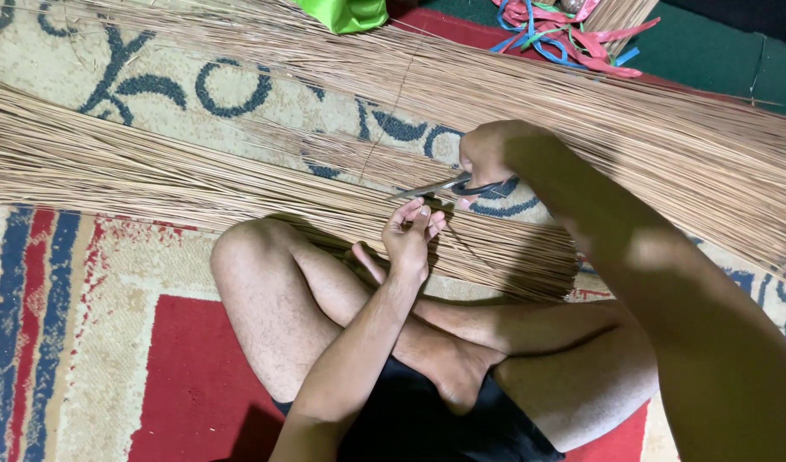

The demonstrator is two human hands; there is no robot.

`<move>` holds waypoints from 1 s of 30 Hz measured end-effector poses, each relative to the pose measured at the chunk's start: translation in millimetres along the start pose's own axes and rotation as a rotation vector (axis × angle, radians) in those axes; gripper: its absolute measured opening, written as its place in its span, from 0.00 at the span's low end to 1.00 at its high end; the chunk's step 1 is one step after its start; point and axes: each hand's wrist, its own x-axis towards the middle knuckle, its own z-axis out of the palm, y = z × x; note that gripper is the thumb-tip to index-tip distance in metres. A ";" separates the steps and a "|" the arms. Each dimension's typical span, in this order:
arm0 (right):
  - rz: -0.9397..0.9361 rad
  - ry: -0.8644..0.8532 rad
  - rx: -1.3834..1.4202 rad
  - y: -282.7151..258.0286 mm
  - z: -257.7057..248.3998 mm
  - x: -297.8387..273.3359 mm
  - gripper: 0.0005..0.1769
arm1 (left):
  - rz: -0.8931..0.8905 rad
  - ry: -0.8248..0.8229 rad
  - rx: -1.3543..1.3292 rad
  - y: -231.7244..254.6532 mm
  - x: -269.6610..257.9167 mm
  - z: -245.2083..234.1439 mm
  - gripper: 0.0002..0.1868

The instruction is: Sorting, aligning, and trimming palm leaf ribs to assemble a broom

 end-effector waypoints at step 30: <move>-0.265 0.622 0.842 8.7 182.1 -91.6 0.13 | 0.126 0.010 -0.131 27.7 34.7 -8.4 0.05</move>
